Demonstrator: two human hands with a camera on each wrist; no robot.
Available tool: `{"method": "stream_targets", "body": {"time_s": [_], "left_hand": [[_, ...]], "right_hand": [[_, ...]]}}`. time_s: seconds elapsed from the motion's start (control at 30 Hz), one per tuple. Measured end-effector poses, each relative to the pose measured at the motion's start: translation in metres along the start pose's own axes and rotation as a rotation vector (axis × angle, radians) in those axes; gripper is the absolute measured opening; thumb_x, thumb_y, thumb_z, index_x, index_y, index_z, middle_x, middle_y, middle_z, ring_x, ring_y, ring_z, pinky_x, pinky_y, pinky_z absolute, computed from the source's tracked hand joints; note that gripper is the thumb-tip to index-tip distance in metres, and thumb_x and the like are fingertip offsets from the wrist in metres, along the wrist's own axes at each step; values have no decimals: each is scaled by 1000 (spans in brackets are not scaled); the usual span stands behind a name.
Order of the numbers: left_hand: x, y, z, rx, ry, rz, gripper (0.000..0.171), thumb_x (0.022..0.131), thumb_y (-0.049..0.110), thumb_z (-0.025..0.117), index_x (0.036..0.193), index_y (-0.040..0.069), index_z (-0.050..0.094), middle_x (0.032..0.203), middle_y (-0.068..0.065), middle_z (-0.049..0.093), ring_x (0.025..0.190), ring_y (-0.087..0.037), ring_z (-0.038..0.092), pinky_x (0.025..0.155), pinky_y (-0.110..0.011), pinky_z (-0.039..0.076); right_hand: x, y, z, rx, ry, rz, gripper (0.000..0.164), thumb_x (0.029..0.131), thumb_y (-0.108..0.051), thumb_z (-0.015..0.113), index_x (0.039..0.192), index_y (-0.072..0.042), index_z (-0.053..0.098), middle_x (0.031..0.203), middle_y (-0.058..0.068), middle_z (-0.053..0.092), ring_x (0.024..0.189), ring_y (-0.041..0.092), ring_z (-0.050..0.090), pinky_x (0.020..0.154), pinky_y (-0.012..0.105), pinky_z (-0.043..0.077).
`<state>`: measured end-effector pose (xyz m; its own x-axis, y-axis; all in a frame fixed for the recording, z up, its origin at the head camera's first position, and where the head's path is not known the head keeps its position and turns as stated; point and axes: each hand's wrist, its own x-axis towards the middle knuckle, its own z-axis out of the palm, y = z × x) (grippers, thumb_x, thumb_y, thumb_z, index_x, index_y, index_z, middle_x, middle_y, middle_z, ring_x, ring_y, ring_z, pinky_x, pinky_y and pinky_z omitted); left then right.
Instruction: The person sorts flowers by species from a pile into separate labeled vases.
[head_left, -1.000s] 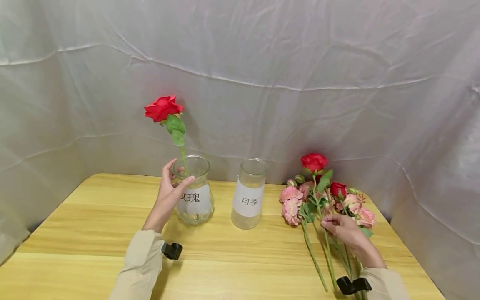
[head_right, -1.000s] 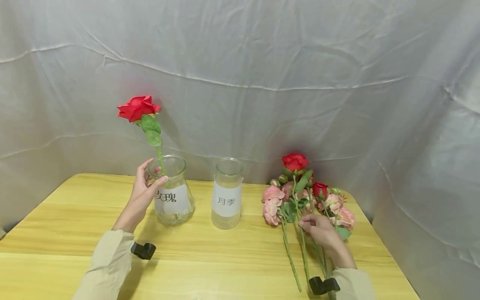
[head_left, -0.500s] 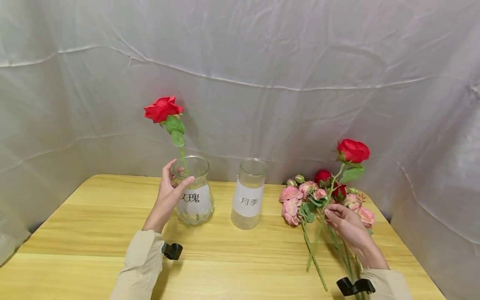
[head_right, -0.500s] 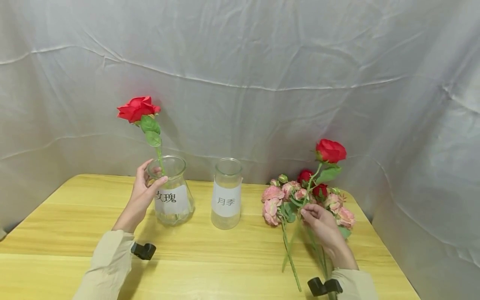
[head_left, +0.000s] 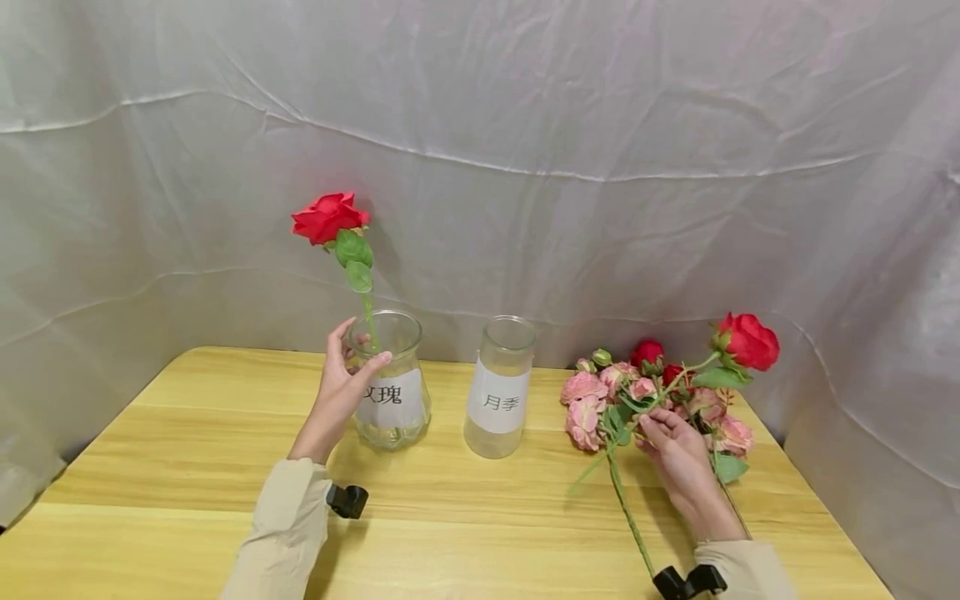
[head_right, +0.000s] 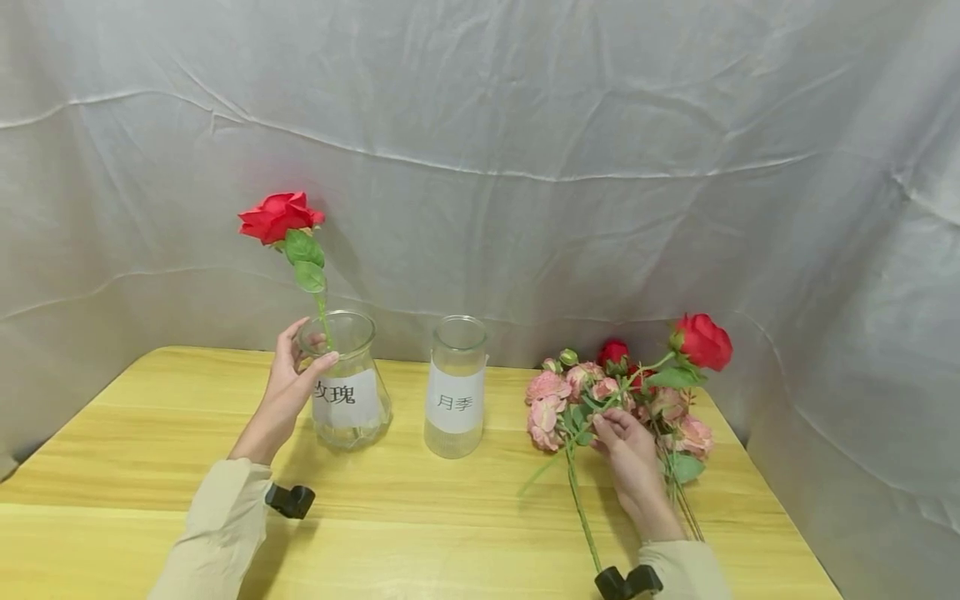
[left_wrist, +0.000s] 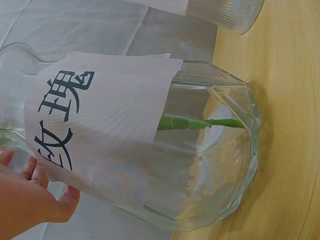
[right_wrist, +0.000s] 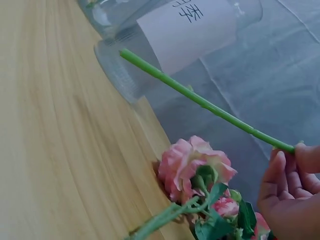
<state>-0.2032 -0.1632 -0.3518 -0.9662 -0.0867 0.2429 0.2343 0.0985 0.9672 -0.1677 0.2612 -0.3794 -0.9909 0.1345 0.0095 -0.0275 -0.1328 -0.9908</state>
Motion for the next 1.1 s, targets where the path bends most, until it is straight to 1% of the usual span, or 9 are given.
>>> {"method": "stream_targets", "body": {"time_s": [0.27,0.4,0.47,0.63,0.7,0.8,0.83,0.93,1.1], "left_hand": [[0,0,2,-8,-4,-1,78,92,17,62,152,11,12,140,-18,33,131,-26,29,98,-33,27],[0,1,2,-10,-5,-1,78,92,17,62,152,11,12,140,-18,33,132,-26,29,99,-34,27],[1,1,2,-10,-6,-2,78,92,18,62,152,11,12,141,-18,33,132,-26,29,100,-34,27],[1,1,2,-16,-6,-1,78,92,18,62,152,12,13,140,-18,33,131,-27,30,99,-34,27],[1,0,2,-16,-6,1,78,92,17,62,152,11,13,140,-18,33,131,-26,30,99,-34,27],[1,1,2,-15,-7,1,78,92,17,62,152,12,12,140,-17,33,131,-26,30,99,-34,27],[1,0,2,-16,-7,0,78,92,17,62,152,12,13,140,-17,33,131,-26,30,99,-34,27],[0,1,1,-14,-5,-7,78,92,18,62,152,12,12,140,-17,33,131,-26,29,100,-34,27],[-1,2,0,-8,-1,-13,78,93,18,62,152,13,12,141,-17,33,132,-27,29,102,-36,27]], "right_hand": [[-1,-5,10,26,59,18,11,99,-12,53,105,-4,46,84,-7,55,79,5,54,73,20,49],[1,-12,20,65,48,10,13,99,-12,53,105,-4,45,87,-5,54,81,6,54,74,19,48],[2,-16,26,91,32,-18,14,99,-12,55,105,-4,45,88,-5,55,82,6,54,74,19,48],[9,-23,37,161,-36,-150,15,96,-14,60,101,-5,49,87,-4,58,80,7,57,72,19,49],[10,-29,42,183,-52,-176,15,96,-15,62,100,-6,50,86,-3,59,77,7,58,71,19,50],[11,-41,53,237,-67,-178,14,96,-13,61,100,-4,50,87,0,60,77,9,60,71,20,50],[9,-48,59,222,-44,-161,14,96,-14,61,99,-6,50,87,-2,60,76,8,59,70,19,49],[8,-60,73,262,-50,-153,8,96,-8,58,99,-5,50,88,0,60,78,9,58,70,20,49],[9,-76,95,304,-54,-176,3,97,-3,54,97,-6,53,87,0,62,80,10,58,69,21,48]]}}
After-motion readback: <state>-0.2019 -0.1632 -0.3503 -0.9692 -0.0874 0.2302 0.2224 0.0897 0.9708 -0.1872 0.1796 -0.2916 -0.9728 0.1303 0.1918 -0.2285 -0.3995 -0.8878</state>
